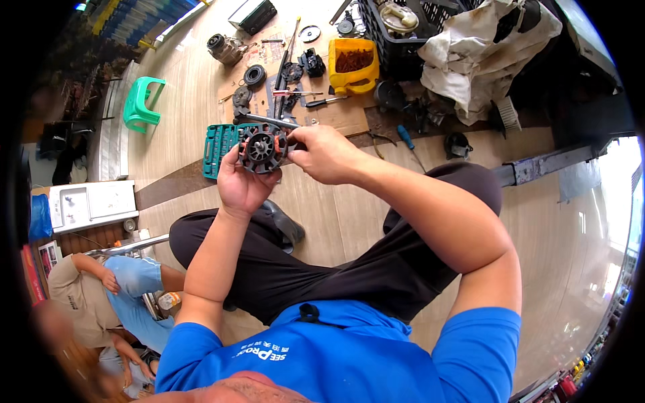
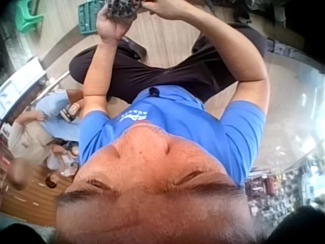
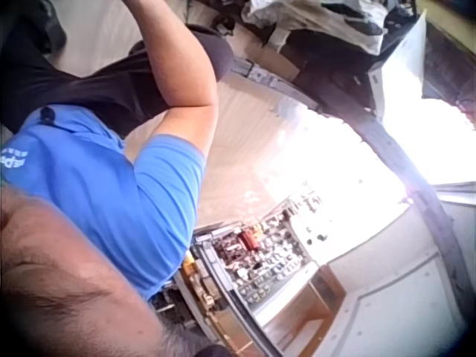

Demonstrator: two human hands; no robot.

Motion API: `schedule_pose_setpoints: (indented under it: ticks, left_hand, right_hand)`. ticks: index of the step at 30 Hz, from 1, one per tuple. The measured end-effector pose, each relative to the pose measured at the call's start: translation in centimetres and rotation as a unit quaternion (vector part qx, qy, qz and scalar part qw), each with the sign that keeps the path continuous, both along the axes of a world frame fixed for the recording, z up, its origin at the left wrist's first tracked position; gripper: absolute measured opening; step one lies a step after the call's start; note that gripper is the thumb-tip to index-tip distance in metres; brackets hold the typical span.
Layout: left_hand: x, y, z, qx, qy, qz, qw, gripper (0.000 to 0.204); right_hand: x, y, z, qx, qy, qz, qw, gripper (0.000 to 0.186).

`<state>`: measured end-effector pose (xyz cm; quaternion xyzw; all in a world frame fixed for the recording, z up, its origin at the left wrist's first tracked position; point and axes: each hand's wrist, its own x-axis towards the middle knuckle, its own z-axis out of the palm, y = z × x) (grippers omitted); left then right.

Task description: The person disassembles an automotive alternator by hand while seated, using a screwdriver to remove internal components and pliers to detach wires from the stator and housing.

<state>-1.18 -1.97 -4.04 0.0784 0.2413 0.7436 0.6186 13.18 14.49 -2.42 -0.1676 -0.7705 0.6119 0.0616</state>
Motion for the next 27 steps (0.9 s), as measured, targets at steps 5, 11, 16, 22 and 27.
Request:
schedule_pose_setpoints:
  ticks: [5, 11, 16, 22, 27]
  left_hand:
    - [0.4, 0.1, 0.4, -0.024, -0.006, 0.012, 1.000, 0.048]
    - [1.1, 0.4, 1.3, -0.072, 0.035, 0.026, 0.996, 0.050]
    - [0.1, -0.1, -0.4, -0.018, 0.081, -0.017, 0.996, 0.052]
    - [0.8, 0.3, 0.3, -0.048, 0.120, 0.016, 0.991, 0.047]
    - [0.5, 0.1, -0.2, -0.054, 0.158, 0.022, 0.986, 0.050]
  right_hand:
    - [0.3, -0.1, 0.2, 0.019, 0.013, -0.012, 1.000, 0.021]
    - [0.3, 0.0, 0.7, -0.002, -0.018, 0.025, 1.000, 0.016]
    - [0.4, 0.0, 1.2, 0.004, -0.045, 0.027, 0.999, 0.016]
    - [0.4, 0.1, 0.0, 0.051, -0.045, 0.014, 0.998, 0.028]
    - [0.0, 0.1, -0.8, 0.019, -0.035, 0.004, 0.999, 0.034]
